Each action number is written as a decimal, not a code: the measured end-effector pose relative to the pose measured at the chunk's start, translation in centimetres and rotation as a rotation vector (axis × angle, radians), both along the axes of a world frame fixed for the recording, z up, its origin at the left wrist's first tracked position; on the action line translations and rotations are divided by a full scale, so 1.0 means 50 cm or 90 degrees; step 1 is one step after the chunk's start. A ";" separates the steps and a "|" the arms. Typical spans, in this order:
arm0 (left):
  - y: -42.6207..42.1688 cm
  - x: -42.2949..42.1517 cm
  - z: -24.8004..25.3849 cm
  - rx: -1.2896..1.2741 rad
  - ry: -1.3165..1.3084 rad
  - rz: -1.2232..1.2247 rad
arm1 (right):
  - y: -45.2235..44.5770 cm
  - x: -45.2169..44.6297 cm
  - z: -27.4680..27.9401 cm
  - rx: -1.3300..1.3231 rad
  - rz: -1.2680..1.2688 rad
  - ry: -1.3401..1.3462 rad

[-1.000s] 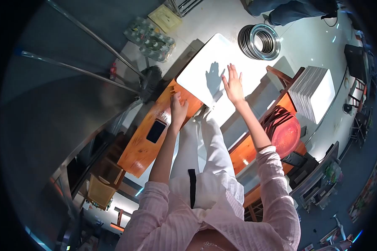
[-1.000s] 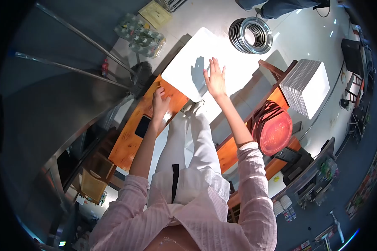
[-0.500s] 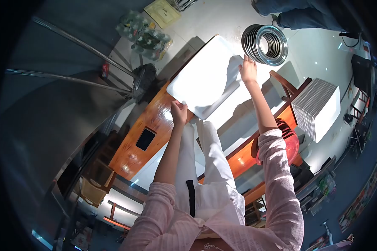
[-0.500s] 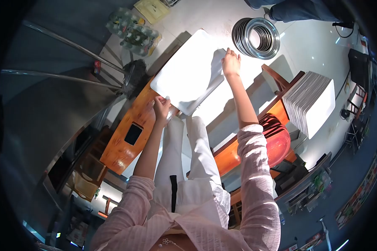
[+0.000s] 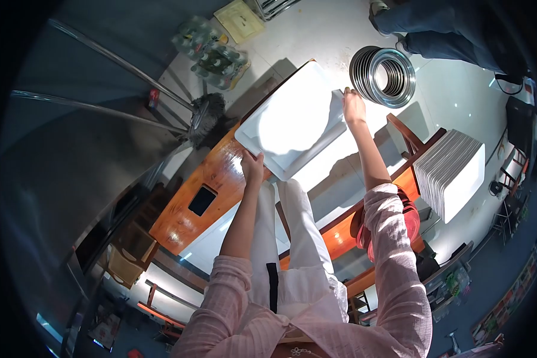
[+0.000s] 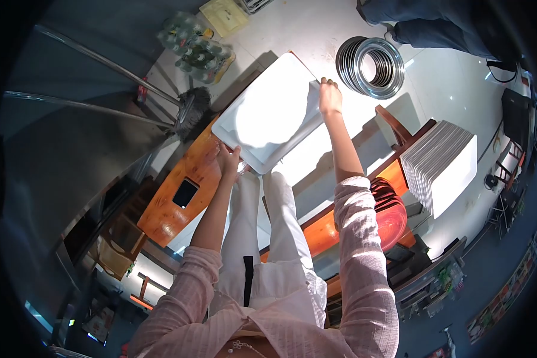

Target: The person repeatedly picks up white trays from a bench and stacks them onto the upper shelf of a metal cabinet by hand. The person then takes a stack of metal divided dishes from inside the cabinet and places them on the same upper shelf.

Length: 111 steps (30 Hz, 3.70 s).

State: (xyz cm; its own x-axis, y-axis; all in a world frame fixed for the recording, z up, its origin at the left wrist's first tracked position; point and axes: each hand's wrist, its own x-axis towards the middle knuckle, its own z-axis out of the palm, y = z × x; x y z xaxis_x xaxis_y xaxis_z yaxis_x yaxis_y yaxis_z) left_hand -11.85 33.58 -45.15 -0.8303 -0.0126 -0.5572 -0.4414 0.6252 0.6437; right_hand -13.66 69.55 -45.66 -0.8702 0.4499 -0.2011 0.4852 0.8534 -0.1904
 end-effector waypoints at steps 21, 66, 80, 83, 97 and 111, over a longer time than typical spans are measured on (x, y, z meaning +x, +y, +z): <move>-0.007 0.005 0.130 0.185 -0.038 0.157 | 0.053 0.028 0.010 -0.282 -0.098 -0.035; -0.988 0.696 0.801 0.307 0.267 0.738 | -1.183 0.101 0.810 -0.482 0.488 0.051; -1.217 0.930 0.874 0.232 0.449 0.990 | -1.808 0.163 0.961 -0.616 0.780 0.120; -1.292 0.942 0.899 0.172 0.471 0.980 | -1.935 0.178 1.024 -0.613 0.820 0.134; -1.739 0.899 1.004 0.379 0.670 0.952 | -2.446 0.104 1.219 -0.820 0.840 0.149; -2.079 0.713 1.131 0.455 0.757 0.751 | -2.678 0.009 1.615 -0.614 0.900 0.360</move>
State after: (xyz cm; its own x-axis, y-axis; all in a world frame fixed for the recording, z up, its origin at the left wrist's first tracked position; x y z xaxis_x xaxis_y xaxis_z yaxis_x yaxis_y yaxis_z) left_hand 23.82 -70.38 11.40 -0.4788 -0.8726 0.0965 0.4435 -0.1456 0.8844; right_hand -13.20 -64.34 35.07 -0.5002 -0.6993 0.5107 -0.7280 0.0203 -0.6852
